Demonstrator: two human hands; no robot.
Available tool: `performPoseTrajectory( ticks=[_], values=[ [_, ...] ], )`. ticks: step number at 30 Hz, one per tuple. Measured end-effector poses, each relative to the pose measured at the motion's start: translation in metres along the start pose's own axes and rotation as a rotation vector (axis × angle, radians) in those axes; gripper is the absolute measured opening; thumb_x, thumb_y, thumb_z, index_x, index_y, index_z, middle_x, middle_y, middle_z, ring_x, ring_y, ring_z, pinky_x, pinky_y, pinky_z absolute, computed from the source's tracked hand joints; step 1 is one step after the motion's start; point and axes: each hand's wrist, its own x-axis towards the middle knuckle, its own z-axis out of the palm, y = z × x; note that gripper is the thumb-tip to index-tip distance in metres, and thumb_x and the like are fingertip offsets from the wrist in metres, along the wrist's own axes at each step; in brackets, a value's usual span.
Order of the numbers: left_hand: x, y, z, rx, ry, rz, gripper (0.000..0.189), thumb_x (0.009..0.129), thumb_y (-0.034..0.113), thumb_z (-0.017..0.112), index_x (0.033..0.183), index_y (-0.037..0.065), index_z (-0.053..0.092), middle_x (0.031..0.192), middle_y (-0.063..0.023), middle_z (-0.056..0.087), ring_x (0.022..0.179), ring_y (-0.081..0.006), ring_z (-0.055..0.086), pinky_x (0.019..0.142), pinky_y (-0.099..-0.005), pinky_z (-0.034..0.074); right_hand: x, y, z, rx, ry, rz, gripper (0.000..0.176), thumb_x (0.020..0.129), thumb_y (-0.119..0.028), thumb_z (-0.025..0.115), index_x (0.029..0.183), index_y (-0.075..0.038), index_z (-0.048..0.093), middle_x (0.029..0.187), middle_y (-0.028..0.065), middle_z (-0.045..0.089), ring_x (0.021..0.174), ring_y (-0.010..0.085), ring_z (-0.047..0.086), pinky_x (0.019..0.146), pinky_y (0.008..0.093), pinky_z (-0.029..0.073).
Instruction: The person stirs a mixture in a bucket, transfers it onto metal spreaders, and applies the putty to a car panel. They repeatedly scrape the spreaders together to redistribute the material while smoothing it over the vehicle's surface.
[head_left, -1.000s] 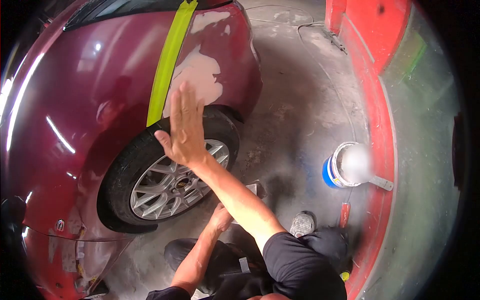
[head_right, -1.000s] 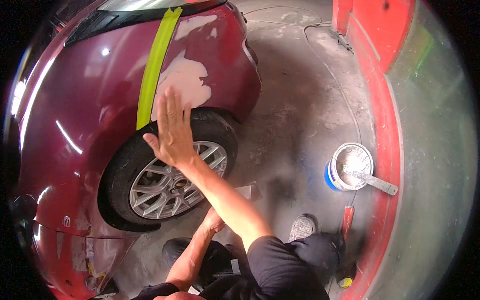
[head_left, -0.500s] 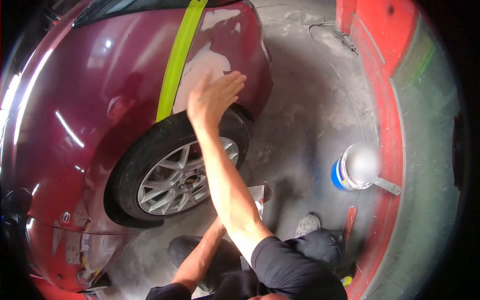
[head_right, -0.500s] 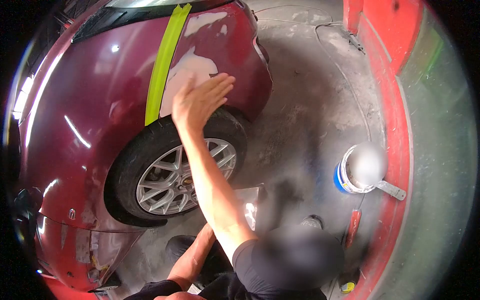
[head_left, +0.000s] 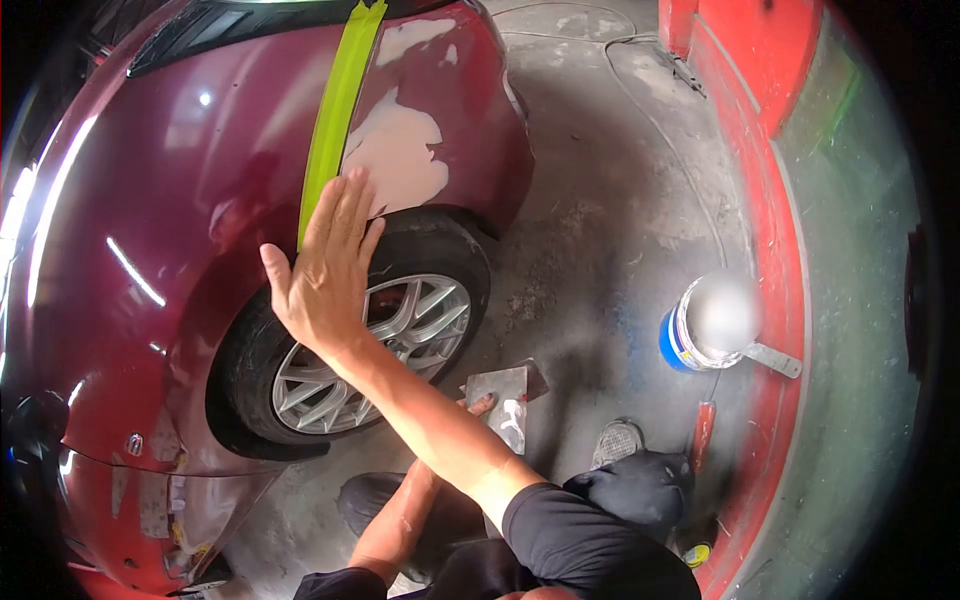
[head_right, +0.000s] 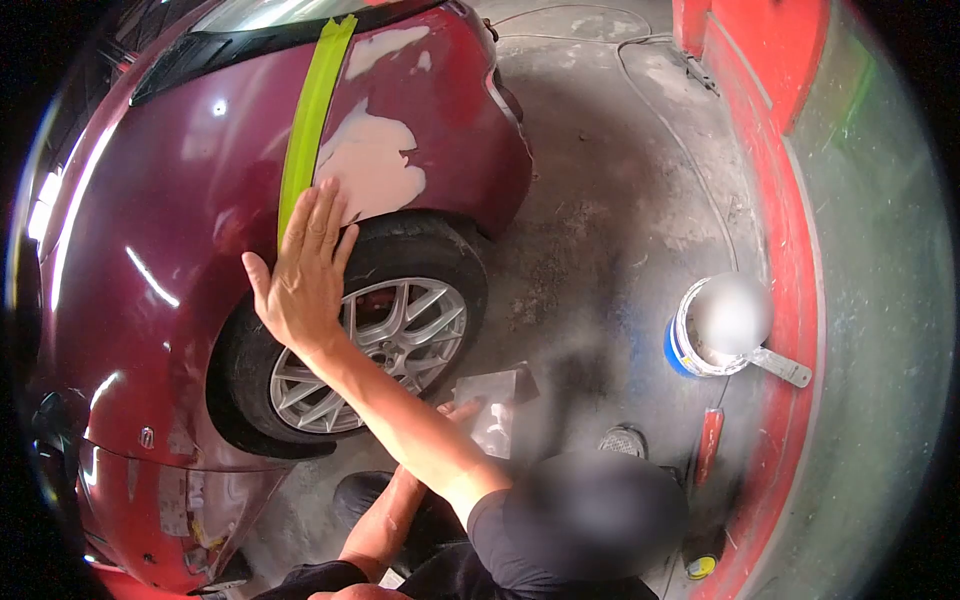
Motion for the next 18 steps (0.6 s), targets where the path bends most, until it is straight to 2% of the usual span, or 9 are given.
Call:
performPoseTrajectory(
  ticks=[1, 2, 4, 6, 8, 10, 13, 16, 18],
  values=[
    [0.006, -0.012, 0.004, -0.03, -0.002, 0.096, 0.044, 0.103, 0.023, 0.049, 0.141, 0.001, 0.049, 0.137, -0.0129, 0.054, 0.122, -0.0183, 0.051, 0.109, -0.0332, 0.035, -0.001, 0.009, 0.004, -0.021, 0.016, -0.044, 0.089, 0.102, -0.053, 0.036, 0.151, 0.014, 0.005, 0.155, 0.0404, 0.005, 0.145, 0.0554, 0.007, 0.112, 0.0691, 0.014],
    [0.027, -0.059, 0.02, -0.132, 0.018, 0.284, 0.044, 0.103, 0.022, 0.049, 0.142, 0.001, 0.048, 0.137, -0.0126, 0.054, 0.123, -0.0188, 0.052, 0.11, -0.0327, 0.035, 0.008, 0.016, 0.0, -0.042, 0.025, -0.084, 0.089, 0.101, -0.055, 0.034, 0.151, 0.014, 0.006, 0.156, 0.0394, 0.006, 0.146, 0.0543, 0.008, 0.113, 0.068, 0.014],
    [0.039, -0.084, 0.027, -0.544, -0.007, 0.366, 0.042, 0.101, 0.019, 0.054, 0.138, 0.0, 0.051, 0.134, -0.0133, 0.057, 0.119, -0.0201, 0.056, 0.106, -0.033, 0.04, 0.037, 0.037, -0.007, -0.077, 0.035, -0.159, 0.091, 0.101, -0.06, 0.03, 0.152, 0.012, 0.009, 0.157, 0.0372, 0.006, 0.147, 0.052, 0.01, 0.114, 0.0657, 0.015],
    [0.045, -0.076, 0.026, -1.154, -0.096, 0.143, 0.038, 0.096, 0.014, 0.064, 0.129, -0.003, 0.057, 0.127, -0.0152, 0.063, 0.11, -0.0217, 0.063, 0.098, -0.0345, 0.049, 0.071, 0.066, -0.014, 0.023, 0.106, -0.173, 0.089, 0.101, -0.06, 0.03, 0.153, 0.01, 0.01, 0.158, 0.035, 0.008, 0.147, 0.0515, 0.011, 0.114, 0.0654, 0.015],
    [0.035, -0.062, 0.019, -1.119, 0.006, 0.034, 0.03, 0.099, 0.014, 0.06, 0.12, -0.007, 0.061, 0.113, -0.0136, 0.069, 0.108, -0.0212, 0.065, 0.093, -0.034, 0.052, 0.081, 0.087, -0.018, 0.004, 0.116, -0.215, 0.086, 0.102, -0.056, 0.033, 0.153, 0.008, 0.012, 0.158, 0.0343, 0.01, 0.146, 0.0521, 0.014, 0.113, 0.0655, 0.017],
    [0.043, -0.068, 0.022, -0.999, 0.052, 0.011, 0.031, 0.1, 0.016, 0.059, 0.12, -0.007, 0.061, 0.113, -0.0133, 0.069, 0.106, -0.0212, 0.065, 0.091, -0.0334, 0.053, 0.071, 0.097, -0.017, 0.014, 0.124, -0.288, 0.085, 0.102, -0.055, 0.034, 0.153, 0.008, 0.012, 0.158, 0.0342, 0.011, 0.146, 0.0525, 0.014, 0.113, 0.0659, 0.017],
    [0.06, -0.082, 0.026, -0.625, 0.037, 0.13, 0.032, 0.099, 0.019, 0.061, 0.121, -0.005, 0.061, 0.111, -0.0117, 0.069, 0.104, -0.0209, 0.065, 0.09, -0.0335, 0.054, 0.042, 0.1, -0.015, 0.038, 0.094, -0.294, 0.084, 0.102, -0.054, 0.036, 0.153, 0.008, 0.011, 0.158, 0.0347, 0.01, 0.145, 0.0538, 0.013, 0.112, 0.0668, 0.015],
    [0.064, -0.086, 0.035, -1.201, -0.006, 0.083, 0.035, 0.097, 0.02, 0.063, 0.124, -0.003, 0.059, 0.113, -0.0114, 0.067, 0.102, -0.0208, 0.065, 0.087, -0.0343, 0.055, 0.019, 0.102, -0.012, 0.057, 0.078, -0.28, 0.085, 0.102, -0.055, 0.036, 0.154, 0.007, 0.009, 0.158, 0.035, 0.008, 0.146, 0.0543, 0.011, 0.112, 0.0675, 0.014],
    [0.064, -0.082, 0.031, -1.2, -0.12, 0.128, 0.038, 0.097, 0.018, 0.064, 0.127, -0.002, 0.056, 0.117, -0.0122, 0.066, 0.104, -0.0211, 0.065, 0.086, -0.0351, 0.055, 0.007, 0.101, -0.012, 0.081, 0.058, -0.255, 0.086, 0.101, -0.055, 0.036, 0.154, 0.007, 0.008, 0.158, 0.0349, 0.008, 0.146, 0.0539, 0.01, 0.113, 0.0672, 0.013]
  ],
)
